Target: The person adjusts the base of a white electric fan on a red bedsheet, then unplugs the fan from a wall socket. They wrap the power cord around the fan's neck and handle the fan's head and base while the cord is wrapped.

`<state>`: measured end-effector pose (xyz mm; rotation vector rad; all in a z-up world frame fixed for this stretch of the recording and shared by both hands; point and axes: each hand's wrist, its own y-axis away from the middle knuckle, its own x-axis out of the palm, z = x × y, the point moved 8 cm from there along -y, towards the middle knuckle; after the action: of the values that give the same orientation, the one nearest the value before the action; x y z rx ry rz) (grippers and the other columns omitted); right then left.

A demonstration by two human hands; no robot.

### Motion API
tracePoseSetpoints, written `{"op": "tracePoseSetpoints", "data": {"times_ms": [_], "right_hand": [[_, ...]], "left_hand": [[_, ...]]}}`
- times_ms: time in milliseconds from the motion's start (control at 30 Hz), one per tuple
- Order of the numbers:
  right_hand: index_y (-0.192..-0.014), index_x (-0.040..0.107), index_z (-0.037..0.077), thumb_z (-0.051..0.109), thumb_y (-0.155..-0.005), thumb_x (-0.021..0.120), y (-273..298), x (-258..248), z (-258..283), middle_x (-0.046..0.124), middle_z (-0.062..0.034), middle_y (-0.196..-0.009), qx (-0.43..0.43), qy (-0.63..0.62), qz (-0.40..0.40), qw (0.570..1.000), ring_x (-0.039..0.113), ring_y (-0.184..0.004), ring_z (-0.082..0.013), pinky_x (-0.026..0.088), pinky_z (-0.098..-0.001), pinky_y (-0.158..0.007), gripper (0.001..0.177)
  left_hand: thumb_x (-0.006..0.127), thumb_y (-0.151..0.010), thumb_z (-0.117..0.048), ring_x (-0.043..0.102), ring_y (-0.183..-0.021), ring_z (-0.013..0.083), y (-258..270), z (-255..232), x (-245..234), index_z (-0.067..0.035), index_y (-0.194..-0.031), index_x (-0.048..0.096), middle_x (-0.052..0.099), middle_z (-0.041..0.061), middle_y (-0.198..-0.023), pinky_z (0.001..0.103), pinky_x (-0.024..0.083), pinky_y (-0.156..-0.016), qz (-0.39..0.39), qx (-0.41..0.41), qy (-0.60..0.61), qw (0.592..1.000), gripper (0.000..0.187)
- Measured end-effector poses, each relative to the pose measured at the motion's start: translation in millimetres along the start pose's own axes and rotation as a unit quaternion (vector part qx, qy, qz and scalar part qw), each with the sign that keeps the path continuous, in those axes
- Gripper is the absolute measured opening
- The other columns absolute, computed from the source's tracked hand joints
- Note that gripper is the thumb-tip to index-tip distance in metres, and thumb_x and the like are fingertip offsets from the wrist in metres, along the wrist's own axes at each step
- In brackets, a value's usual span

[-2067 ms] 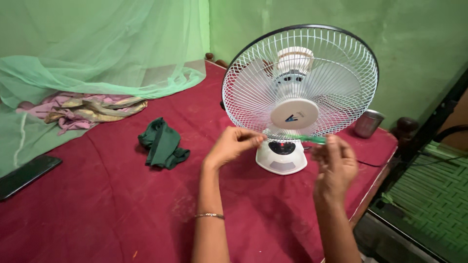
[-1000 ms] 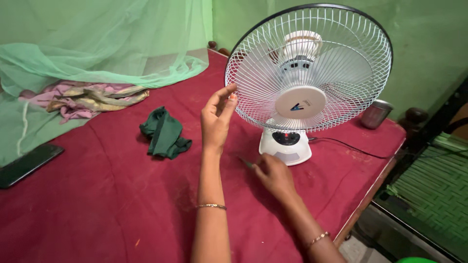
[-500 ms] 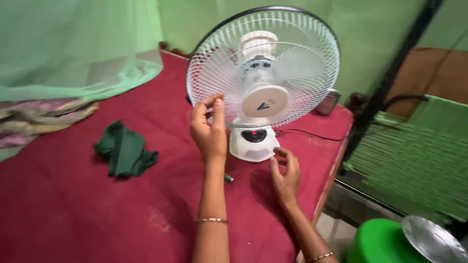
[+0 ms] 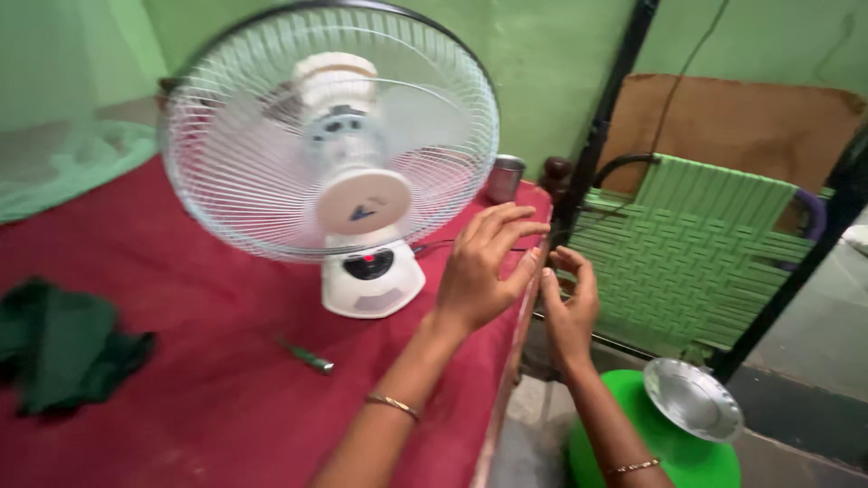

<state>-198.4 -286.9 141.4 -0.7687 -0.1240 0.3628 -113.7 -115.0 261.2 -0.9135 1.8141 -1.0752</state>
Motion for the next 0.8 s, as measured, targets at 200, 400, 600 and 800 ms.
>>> {"op": "tracePoseSetpoints", "data": {"times_ms": [200,400,600,800], "right_hand": [[-0.125,0.065,0.004,0.015,-0.095,0.068,-38.1,-47.2,-62.0,0.070,-0.0106,-0.123,0.010,0.118,0.061,0.991,0.068,-0.112,-0.0216,0.056,-0.0348,-0.092,0.032],[-0.131,0.061,0.005,0.021,-0.083,0.075,-20.6,-17.2,-133.2,0.062,-0.0194,-0.133,-0.107,0.224,0.174,0.953,0.056,-0.125,-0.0386,0.043,-0.0476,-0.107,0.052],[-0.145,0.047,0.008,0.022,-0.080,0.075,-41.8,13.8,-204.4,0.043,-0.0219,-0.151,-0.198,0.273,0.206,0.919,0.036,-0.143,-0.0438,0.030,-0.0571,-0.115,0.072],[-0.143,0.049,0.011,0.017,-0.066,0.073,-122.8,38.0,-206.0,0.045,-0.0171,-0.150,-0.313,0.263,0.341,0.847,0.032,-0.144,-0.0409,0.021,-0.0589,-0.118,0.081]], "left_hand": [[0.071,-0.088,-0.026,0.053,-0.136,0.0338,26.6,74.0,91.8,-0.014,-0.131,0.064,0.060,0.011,-0.139,0.050,0.041,-0.113,0.112,-0.039,-0.066,0.991,0.045],[0.072,-0.083,-0.038,0.029,-0.146,0.0417,66.8,179.0,168.7,-0.008,-0.146,0.047,0.040,0.020,-0.155,0.065,0.019,-0.116,0.213,-0.082,-0.278,0.933,0.075],[0.071,-0.084,-0.043,0.019,-0.148,0.0448,97.5,226.6,202.3,-0.009,-0.152,0.040,0.032,0.021,-0.158,0.069,0.011,-0.115,0.239,-0.174,-0.276,0.914,0.082],[0.071,-0.083,-0.039,0.013,-0.151,0.0447,71.1,204.9,199.9,-0.009,-0.153,0.037,0.030,0.019,-0.160,0.069,0.007,-0.114,0.232,-0.200,-0.275,0.912,0.083]]}}
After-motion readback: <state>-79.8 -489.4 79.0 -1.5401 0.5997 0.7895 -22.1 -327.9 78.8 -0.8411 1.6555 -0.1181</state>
